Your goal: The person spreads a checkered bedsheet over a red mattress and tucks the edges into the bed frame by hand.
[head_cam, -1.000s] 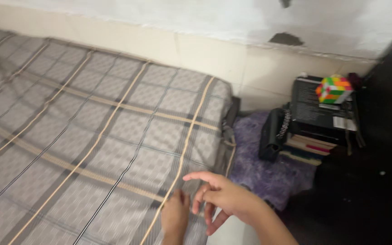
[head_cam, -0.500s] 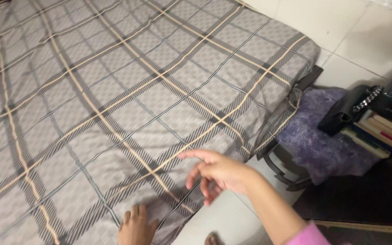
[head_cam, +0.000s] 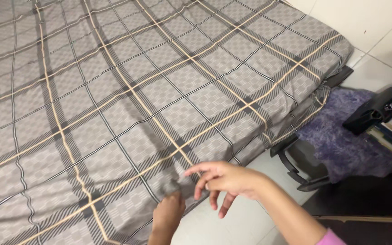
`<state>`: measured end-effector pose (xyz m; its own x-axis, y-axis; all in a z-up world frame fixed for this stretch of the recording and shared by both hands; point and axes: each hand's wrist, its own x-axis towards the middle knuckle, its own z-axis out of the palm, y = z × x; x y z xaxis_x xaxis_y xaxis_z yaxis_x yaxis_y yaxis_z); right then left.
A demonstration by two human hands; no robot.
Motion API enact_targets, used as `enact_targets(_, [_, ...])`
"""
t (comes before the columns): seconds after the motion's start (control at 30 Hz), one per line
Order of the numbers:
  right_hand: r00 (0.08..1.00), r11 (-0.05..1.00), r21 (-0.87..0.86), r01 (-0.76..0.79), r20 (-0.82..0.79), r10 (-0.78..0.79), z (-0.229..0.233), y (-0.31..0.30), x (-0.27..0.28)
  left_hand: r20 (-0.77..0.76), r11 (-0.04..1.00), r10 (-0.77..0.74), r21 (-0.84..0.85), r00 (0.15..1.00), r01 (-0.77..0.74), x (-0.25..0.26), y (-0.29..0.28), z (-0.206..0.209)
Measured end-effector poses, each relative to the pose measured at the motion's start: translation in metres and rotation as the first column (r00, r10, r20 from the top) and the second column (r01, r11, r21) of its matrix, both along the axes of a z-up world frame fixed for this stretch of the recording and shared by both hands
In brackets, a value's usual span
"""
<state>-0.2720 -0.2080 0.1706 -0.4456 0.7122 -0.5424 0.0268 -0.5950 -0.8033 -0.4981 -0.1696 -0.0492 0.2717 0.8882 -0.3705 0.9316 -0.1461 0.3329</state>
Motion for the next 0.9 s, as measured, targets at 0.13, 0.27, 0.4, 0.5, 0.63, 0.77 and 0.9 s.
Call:
enact_targets(0.13, [1.0, 0.999, 0.036, -0.012, -0.019, 0.013, -0.013, 0.013, -0.043, 0.087, 0.937, 0.246, 0.235, 0.965, -0.26, -0.058, -0.006, 0.034])
enact_targets(0.27, [0.99, 0.996, -0.062, 0.056, -0.127, -0.064, -0.047, 0.023, -0.084, -0.083, 0.93, 0.322, 0.213, 0.943, -0.299, -0.113, 0.013, 0.038])
enact_targets(0.4, [0.981, 0.987, -0.138, 0.084, -0.16, -0.106, -0.101, 0.034, -0.118, -0.208, 0.958, 0.278, 0.13, 0.938, -0.255, -0.126, 0.029, 0.003])
enact_targets(0.5, [0.989, 0.969, -0.212, 0.13, -0.036, -0.14, -0.137, 0.052, -0.121, -0.215, 0.956, 0.213, 0.248, 0.953, -0.158, -0.124, 0.037, -0.031])
enact_targets(0.63, [0.976, 0.936, -0.315, 0.156, 0.198, -0.096, -0.167, 0.075, -0.112, -0.189, 0.947, 0.296, 0.186, 0.936, -0.262, -0.107, 0.038, -0.036])
enact_targets(0.77, [0.986, 0.943, -0.332, -0.006, 0.156, 0.061, -0.181, 0.073, -0.131, -0.214, 0.981, 0.186, -0.018, 0.959, -0.194, -0.123, 0.049, -0.001])
enact_targets(0.9, [0.961, 0.952, -0.297, -0.069, 0.237, 0.144, -0.192, 0.077, -0.14, -0.214, 0.979, 0.187, -0.035, 0.959, -0.199, -0.12, 0.052, 0.009])
